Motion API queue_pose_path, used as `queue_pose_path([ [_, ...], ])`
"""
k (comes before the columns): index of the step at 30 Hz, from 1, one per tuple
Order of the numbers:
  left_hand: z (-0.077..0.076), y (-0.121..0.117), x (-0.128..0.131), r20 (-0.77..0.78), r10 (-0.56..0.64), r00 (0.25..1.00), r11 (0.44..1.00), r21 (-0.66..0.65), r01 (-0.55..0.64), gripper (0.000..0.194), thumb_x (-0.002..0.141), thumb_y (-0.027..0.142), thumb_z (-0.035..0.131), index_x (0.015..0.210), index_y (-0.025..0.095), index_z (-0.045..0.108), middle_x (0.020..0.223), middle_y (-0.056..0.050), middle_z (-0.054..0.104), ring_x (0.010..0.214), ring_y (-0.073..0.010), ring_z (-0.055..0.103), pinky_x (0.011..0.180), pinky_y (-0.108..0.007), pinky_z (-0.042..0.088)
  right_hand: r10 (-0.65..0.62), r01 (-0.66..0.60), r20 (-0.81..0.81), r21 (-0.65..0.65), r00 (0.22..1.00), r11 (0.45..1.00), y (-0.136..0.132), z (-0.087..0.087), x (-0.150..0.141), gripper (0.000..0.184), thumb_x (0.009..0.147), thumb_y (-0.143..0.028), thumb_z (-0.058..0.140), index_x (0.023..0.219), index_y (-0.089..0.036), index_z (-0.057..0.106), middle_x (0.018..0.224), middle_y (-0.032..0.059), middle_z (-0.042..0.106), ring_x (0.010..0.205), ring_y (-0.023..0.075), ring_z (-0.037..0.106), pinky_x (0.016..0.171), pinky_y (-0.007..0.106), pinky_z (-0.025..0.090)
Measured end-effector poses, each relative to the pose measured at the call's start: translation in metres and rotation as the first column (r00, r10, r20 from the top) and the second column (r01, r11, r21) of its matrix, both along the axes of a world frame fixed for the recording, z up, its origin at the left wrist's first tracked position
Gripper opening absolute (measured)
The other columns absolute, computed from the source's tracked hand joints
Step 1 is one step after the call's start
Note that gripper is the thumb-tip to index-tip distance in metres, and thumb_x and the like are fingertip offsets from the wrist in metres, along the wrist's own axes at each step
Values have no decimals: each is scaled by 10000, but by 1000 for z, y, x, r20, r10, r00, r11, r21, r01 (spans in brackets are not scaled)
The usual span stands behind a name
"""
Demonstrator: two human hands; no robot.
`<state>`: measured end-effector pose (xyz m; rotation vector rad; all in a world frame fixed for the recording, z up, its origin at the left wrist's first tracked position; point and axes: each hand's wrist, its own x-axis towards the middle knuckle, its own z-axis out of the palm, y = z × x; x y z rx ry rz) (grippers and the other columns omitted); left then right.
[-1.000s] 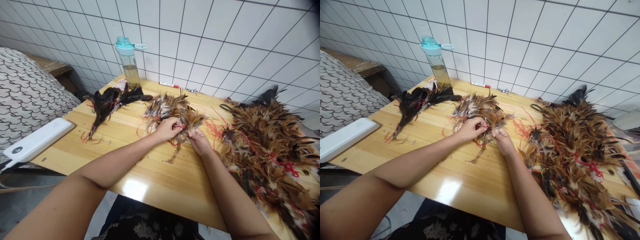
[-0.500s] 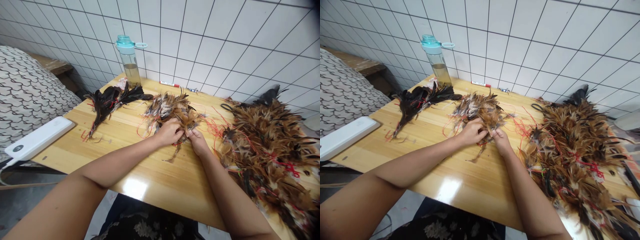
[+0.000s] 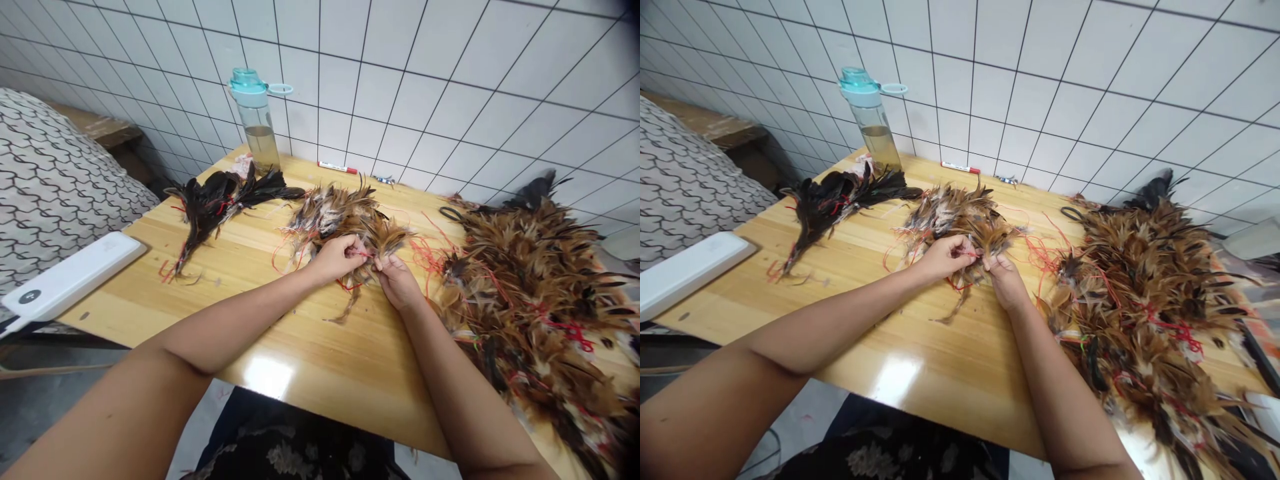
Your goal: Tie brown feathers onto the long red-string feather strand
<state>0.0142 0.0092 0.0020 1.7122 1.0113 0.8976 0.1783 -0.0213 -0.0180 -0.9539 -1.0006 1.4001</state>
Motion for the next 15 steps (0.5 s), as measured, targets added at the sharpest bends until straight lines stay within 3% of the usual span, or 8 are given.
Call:
queue_pose_path([
  [5,3,0,0,-36,57,998,998,25,-56,158,769,294,602,713,152,561,621,40,500,580,-81,410,547,-208,308,-14,14,1,5,1000,1000,2,-2,1,330,599,-438,796,679,-226,556,631,-31,479,665,131,467,722,288,472],
  [10,5,-1,-1,-34,49,998,998,31,-48,126,745,236,611,700,158,523,620,47,503,573,-75,405,553,-211,317,-24,24,-5,-19,1000,1000,2,-1,1,284,583,-391,791,712,-233,593,724,-4,566,741,151,519,753,299,466],
  [15,4,0,-3,-30,44,999,999,3,-44,136,745,235,612,699,159,509,617,52,488,568,-71,402,552,-209,320,-8,8,86,-4,996,1000,1,1,0,302,597,-464,754,692,-247,566,692,13,542,777,190,529,782,333,471],
])
